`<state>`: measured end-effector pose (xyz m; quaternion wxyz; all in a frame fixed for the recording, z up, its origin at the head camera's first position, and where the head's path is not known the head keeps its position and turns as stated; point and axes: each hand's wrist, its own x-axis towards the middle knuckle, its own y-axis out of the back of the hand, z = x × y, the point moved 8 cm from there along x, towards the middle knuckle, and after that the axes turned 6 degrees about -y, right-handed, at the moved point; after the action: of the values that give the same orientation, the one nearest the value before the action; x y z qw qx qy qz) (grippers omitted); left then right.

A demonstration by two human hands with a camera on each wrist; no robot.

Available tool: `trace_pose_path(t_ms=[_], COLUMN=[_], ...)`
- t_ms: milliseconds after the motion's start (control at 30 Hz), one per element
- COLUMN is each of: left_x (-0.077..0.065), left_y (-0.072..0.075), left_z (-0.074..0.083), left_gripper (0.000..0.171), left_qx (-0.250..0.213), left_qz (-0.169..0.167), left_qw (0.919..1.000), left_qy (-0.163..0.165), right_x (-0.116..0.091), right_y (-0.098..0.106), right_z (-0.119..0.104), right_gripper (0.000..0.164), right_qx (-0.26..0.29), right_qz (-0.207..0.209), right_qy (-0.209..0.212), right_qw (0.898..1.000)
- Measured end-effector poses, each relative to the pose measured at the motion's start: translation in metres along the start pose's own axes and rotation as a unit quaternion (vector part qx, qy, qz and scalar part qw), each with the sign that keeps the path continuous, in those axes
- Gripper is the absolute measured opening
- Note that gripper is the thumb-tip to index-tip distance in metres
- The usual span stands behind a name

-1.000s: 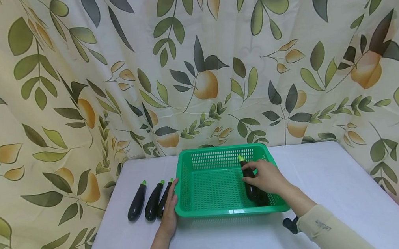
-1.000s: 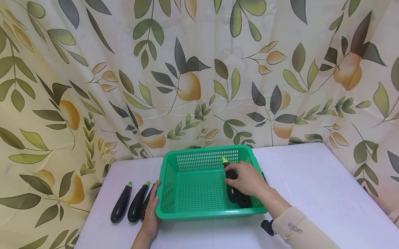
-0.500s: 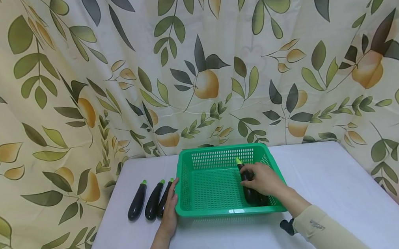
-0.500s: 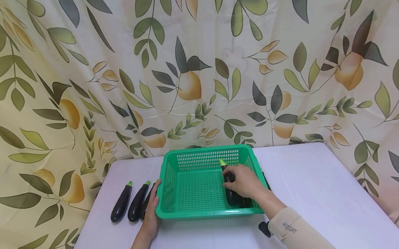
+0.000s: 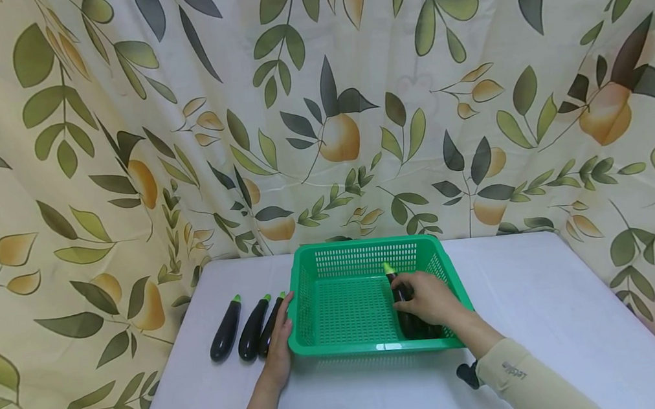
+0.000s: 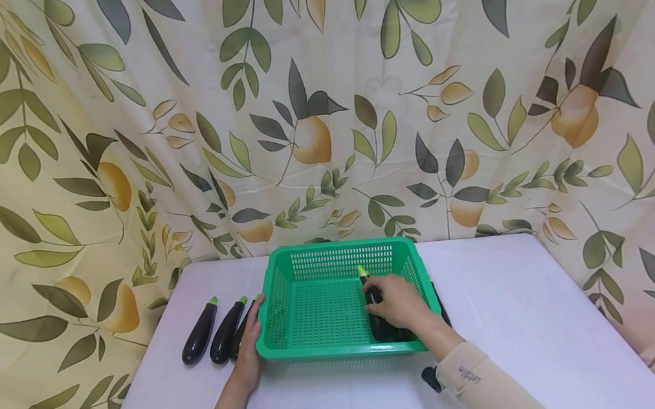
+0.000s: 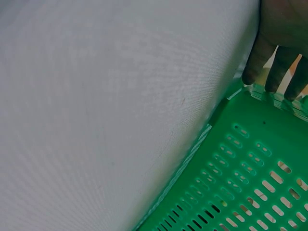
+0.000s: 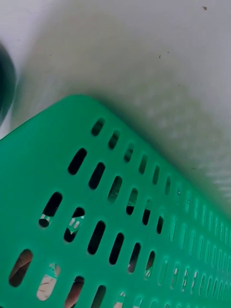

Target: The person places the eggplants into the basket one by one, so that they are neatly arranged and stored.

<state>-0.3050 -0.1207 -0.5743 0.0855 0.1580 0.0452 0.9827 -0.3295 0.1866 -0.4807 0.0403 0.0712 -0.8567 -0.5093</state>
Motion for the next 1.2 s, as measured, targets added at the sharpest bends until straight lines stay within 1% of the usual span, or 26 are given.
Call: trace_pose_path(t_ms=[133, 533, 967, 1200], left_x=[0.000, 0.001, 0.000, 0.001], left_y=[0.000, 0.002, 0.001, 0.001], left_z=[0.000, -0.003, -0.003, -0.003], left_gripper=[0.054, 0.055, 0.055, 0.055], left_qx=[-0.001, -0.002, -0.003, -0.003], left_qz=[0.001, 0.001, -0.001, 0.001], left_qw=[1.0000, 1.0000, 1.0000, 1.0000], left_qy=[-0.001, 0.001, 0.000, 0.002], right_x=[-0.001, -0.001, 0.003, 0.004], right_y=[-0.002, -0.011, -0.017, -0.020], right_z=[-0.002, -0.002, 0.005, 0.006], right_gripper=[0.035, 0.036, 0.035, 0.034], right_qx=[-0.002, -0.016, -0.017, -0.031], right_qz=[-0.001, -0.009, 0.002, 0.005], right_qy=[0.002, -0.013, -0.013, -0.021], right_qw=[1.000, 1.000, 1.000, 0.999])
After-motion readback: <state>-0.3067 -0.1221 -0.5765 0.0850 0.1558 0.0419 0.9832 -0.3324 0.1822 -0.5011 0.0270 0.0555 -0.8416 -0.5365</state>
